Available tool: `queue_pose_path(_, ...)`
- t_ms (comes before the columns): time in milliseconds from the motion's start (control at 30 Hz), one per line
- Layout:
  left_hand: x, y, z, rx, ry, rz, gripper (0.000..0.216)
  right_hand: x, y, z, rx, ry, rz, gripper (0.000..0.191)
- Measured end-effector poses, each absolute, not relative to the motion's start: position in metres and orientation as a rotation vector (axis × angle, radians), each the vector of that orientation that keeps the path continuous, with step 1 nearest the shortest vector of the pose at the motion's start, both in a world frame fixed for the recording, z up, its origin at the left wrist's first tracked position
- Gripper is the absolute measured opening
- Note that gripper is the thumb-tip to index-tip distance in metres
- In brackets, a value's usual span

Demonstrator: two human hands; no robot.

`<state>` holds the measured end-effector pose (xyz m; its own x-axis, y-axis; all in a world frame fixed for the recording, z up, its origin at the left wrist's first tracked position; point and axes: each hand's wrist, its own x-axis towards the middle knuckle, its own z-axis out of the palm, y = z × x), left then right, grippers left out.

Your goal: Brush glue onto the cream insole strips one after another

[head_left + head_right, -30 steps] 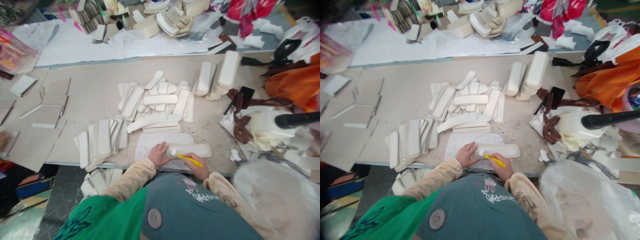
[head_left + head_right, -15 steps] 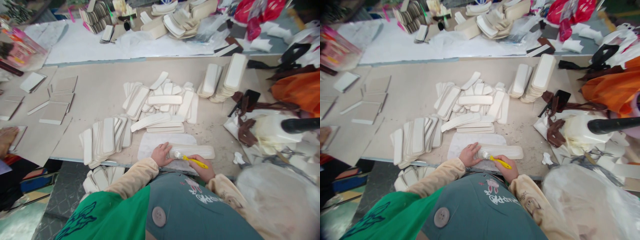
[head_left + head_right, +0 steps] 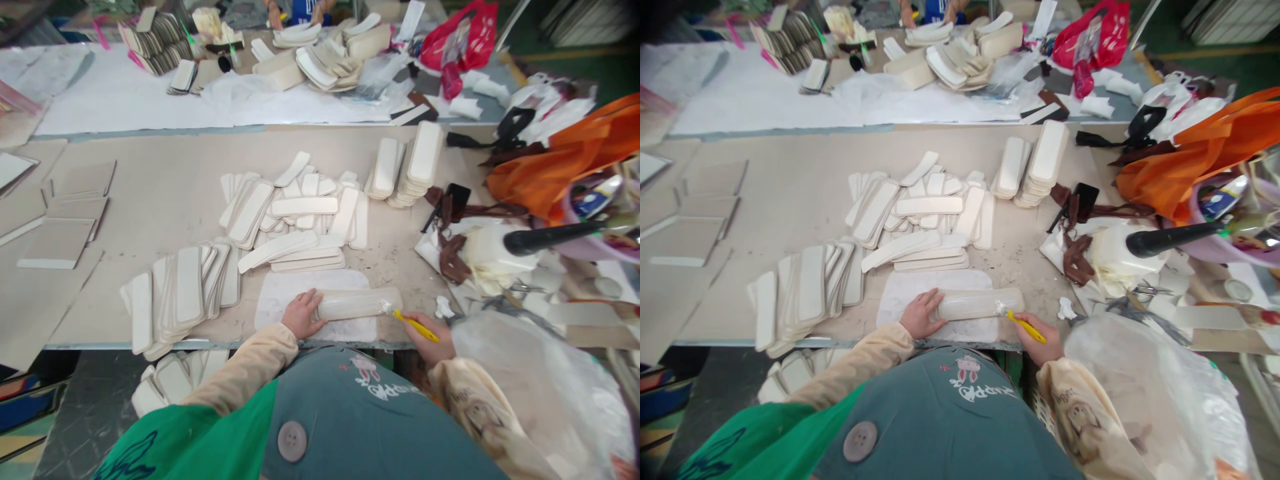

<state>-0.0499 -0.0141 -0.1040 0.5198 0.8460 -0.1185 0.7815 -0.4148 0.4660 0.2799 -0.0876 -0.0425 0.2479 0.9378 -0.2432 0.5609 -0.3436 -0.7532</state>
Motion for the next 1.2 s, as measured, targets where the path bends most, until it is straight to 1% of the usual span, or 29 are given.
queue_pose_path(100,-0.051,-0.014,-0.106,2.287,1.33,0.197,0.068,0.296,-0.09,-0.035,-2.064,-1.424,0.76,0.033)
queue_pose_path(200,-0.051,-0.014,-0.105,2.291,1.323,0.182,0.068,0.299,-0.086,-0.039,-2.028,-1.586,0.548,0.031)
queue_pose_path(300,-0.051,-0.014,-0.104,2.297,1.328,0.161,0.069,0.284,-0.08,-0.049,-2.011,-1.822,0.357,0.029)
queue_pose_path(367,-0.05,-0.015,-0.104,2.297,1.33,0.151,0.069,0.266,-0.075,-0.054,-1.996,-1.997,0.316,0.026)
queue_pose_path(433,-0.05,-0.016,-0.106,2.298,1.325,0.145,0.069,0.245,-0.07,-0.055,-1.884,-2.146,0.38,0.026)
queue_pose_path(500,-0.05,-0.016,-0.108,2.294,1.334,0.146,0.07,0.227,-0.067,-0.053,-1.663,-2.219,0.553,0.028)
queue_pose_path(600,-0.05,-0.019,-0.108,2.276,1.351,0.141,0.074,0.214,-0.066,-0.046,-1.397,-2.084,0.863,0.026)
queue_pose_path(667,-0.052,-0.024,-0.104,2.27,1.32,0.127,0.081,0.215,-0.069,-0.042,-1.429,-1.877,0.998,0.024)
queue_pose_path(733,-0.054,-0.028,-0.1,2.273,1.274,0.136,0.093,0.221,-0.073,-0.039,-1.58,-1.649,1.06,0.025)
queue_pose_path(800,-0.059,-0.027,-0.097,2.282,1.262,0.204,0.096,0.229,-0.074,-0.037,-1.742,-1.451,1.089,0.031)
queue_pose_path(833,-0.063,-0.024,-0.096,2.287,1.286,0.262,0.092,0.233,-0.075,-0.036,-1.831,-1.326,1.081,0.035)
queue_pose_path(967,-0.097,0.009,-0.087,2.277,1.556,0.47,0.051,0.241,-0.074,-0.026,-2.013,-1.045,1.003,0.045)
queue_pose_path(1033,-0.122,0.034,-0.078,2.26,1.725,0.459,0.042,0.241,-0.073,-0.019,-2.055,-1.001,0.945,0.05)
queue_pose_path(1100,-0.148,0.058,-0.069,2.236,1.886,0.357,0.047,0.239,-0.07,-0.012,-2.077,-0.985,0.899,0.052)
queue_pose_path(1200,-0.181,0.082,-0.059,2.208,2.047,0.143,0.06,0.234,-0.066,-0.004,-2.079,-1.002,0.866,0.049)
